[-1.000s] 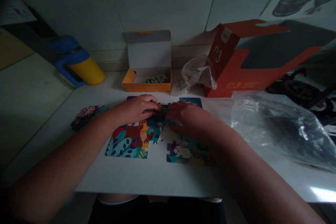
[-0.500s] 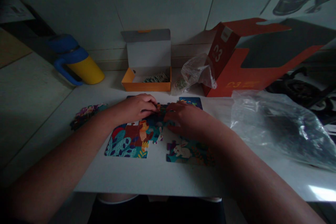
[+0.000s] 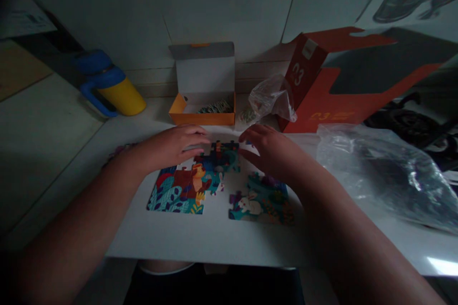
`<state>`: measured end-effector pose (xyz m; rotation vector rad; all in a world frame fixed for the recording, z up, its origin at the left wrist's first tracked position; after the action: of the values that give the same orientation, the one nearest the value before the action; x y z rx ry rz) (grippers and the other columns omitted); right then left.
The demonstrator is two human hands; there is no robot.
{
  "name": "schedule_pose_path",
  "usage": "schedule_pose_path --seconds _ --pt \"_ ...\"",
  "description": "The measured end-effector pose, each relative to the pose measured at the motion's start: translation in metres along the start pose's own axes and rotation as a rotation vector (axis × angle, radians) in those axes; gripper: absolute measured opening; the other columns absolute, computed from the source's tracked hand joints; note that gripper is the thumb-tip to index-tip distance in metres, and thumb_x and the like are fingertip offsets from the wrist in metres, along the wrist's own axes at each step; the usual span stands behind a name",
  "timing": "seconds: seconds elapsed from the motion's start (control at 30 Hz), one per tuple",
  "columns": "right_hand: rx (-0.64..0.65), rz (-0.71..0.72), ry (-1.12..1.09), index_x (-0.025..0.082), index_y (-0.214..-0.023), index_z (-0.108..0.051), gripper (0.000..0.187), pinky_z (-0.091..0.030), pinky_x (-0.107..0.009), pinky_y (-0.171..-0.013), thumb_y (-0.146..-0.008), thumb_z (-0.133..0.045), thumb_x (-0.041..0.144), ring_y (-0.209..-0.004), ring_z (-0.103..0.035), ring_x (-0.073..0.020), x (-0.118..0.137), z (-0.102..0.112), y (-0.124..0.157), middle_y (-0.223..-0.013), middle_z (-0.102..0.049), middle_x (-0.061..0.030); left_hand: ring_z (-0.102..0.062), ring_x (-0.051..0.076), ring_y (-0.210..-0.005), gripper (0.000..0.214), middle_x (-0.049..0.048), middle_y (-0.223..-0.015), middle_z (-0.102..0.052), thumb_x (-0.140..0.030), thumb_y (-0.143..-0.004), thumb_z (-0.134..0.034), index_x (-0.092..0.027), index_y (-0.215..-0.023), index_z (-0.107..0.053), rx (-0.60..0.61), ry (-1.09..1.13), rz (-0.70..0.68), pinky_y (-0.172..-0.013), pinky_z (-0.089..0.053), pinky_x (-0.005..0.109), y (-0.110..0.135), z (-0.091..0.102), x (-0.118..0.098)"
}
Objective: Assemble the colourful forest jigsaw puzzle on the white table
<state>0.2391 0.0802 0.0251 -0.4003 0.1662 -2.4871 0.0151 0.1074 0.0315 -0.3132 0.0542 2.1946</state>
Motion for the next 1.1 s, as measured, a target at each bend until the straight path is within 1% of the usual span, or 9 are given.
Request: schedule_pose_path --seconds 0.1,0.2,0.3,0.37,0.43,0.57,0.73,0.87,1.1 --pt "-0.005 -0.042 0.038 0.022 -0.116 -0.073 0.029 -0.059 -0.047 -0.094 -0.105 -0.056 0.042 -0.107 -0.071 -0.0296 -0.010 -0.001 0.001 -0.117 -0.073 -0.0125 -0.063 0.025 -0.129 0.034 0.0085 -0.142 -0.066 -0.035 -0.106 -0.056 -0.026 -0.136 -0.070 -0.101 -0.008 0.154 -0.115 -0.049 0.042 0.039 0.027 0.008" --pt "0.008 -0.055 0.048 0.022 -0.112 -0.075 0.027 -0.060 -0.044 -0.088 -0.104 -0.055 0.040 -0.100 -0.072 -0.0284 -0.011 -0.005 0.001 -0.112 -0.075 -0.0119 -0.064 0.029 -0.129 0.036 0.0077 -0.138 -0.069 -0.041 -0.105 -0.054 -0.026 -0.134 -0.070 -0.222 -0.047 0.376 -0.117 -0.048 0.047 0.098 0.055 0.017" --pt "0.024 -0.067 0.060 0.020 -0.114 -0.074 0.028 -0.060 -0.043 -0.085 -0.104 -0.055 0.038 -0.097 -0.073 -0.0290 -0.007 -0.005 0.001 -0.113 -0.075 -0.0136 -0.067 0.031 -0.126 0.039 0.0057 -0.140 -0.070 -0.043 -0.104 -0.053 -0.028 -0.139 -0.064 -0.314 -0.066 0.648 -0.112 -0.051 0.049 0.163 0.075 0.031" --pt "0.038 -0.086 0.071 0.018 -0.119 -0.073 0.031 -0.060 -0.044 -0.085 -0.105 -0.054 0.038 -0.098 -0.073 -0.0301 -0.006 -0.005 0.000 -0.117 -0.073 -0.0160 -0.068 0.032 -0.124 0.039 0.0064 -0.139 -0.070 -0.044 -0.103 -0.054 -0.027 -0.137 -0.063 -0.297 -0.067 0.778 -0.109 -0.053 0.049 0.195 0.076 0.041" --pt "0.048 -0.106 0.068 0.016 -0.123 -0.072 0.035 -0.059 -0.045 -0.085 -0.106 -0.054 0.039 -0.100 -0.073 -0.0312 -0.008 -0.005 0.000 -0.122 -0.072 -0.0180 -0.069 0.032 -0.120 0.039 0.0088 -0.135 -0.071 -0.046 -0.100 -0.059 -0.023 -0.131 -0.066 -0.236 -0.071 0.849 -0.107 -0.053 0.050 0.215 0.069 0.049" --pt "0.067 -0.115 0.054 0.016 -0.124 -0.072 0.036 -0.059 -0.044 -0.087 -0.106 -0.053 0.041 -0.099 -0.074 -0.0314 -0.015 -0.010 0.000 -0.125 -0.072 -0.0186 -0.071 0.035 -0.112 0.044 0.0125 -0.123 -0.073 -0.054 -0.087 -0.073 -0.020 -0.116 -0.070 -0.177 -0.064 0.879 -0.100 -0.056 0.051 0.227 0.047 0.054" --pt "0.070 -0.118 0.059 0.018 -0.124 -0.072 0.033 -0.060 -0.043 -0.086 -0.105 -0.055 0.040 -0.094 -0.075 -0.0298 -0.020 -0.014 0.000 -0.125 -0.073 -0.0178 -0.071 0.034 -0.111 0.042 0.0125 -0.118 -0.074 -0.054 -0.085 -0.073 -0.021 -0.111 -0.068 -0.224 -0.049 0.940 -0.099 -0.056 0.047 0.225 0.029 0.046" --pt "0.071 -0.119 0.061 0.018 -0.123 -0.072 0.035 -0.060 -0.044 -0.088 -0.106 -0.052 0.042 -0.097 -0.076 -0.0308 -0.017 -0.014 0.000 -0.125 -0.073 -0.0174 -0.073 0.032 -0.102 0.037 0.0109 -0.111 -0.076 -0.050 -0.084 -0.071 -0.022 -0.107 -0.067 -0.254 0.028 0.990 -0.090 -0.058 0.044 0.226 0.025 0.044" --pt "0.087 -0.137 0.065 0.017 -0.125 -0.072 0.037 -0.060 -0.046 -0.086 -0.106 -0.052 0.041 -0.094 -0.075 -0.0310 -0.016 -0.013 0.000 -0.123 -0.073 -0.0171 -0.072 0.028 -0.095 0.034 0.0090 -0.113 -0.074 -0.041 -0.081 -0.074 -0.024 -0.108 -0.062 -0.329 0.045 0.915 -0.089 -0.058 0.042 0.216 0.031 0.039"
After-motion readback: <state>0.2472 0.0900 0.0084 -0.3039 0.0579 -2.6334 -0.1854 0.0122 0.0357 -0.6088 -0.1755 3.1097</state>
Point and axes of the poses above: each hand's wrist, its own y-axis away from the middle knuckle, its own z-axis out of the back of the hand, x = y × z, the point moved 7 cm from there along -y, towards the middle knuckle
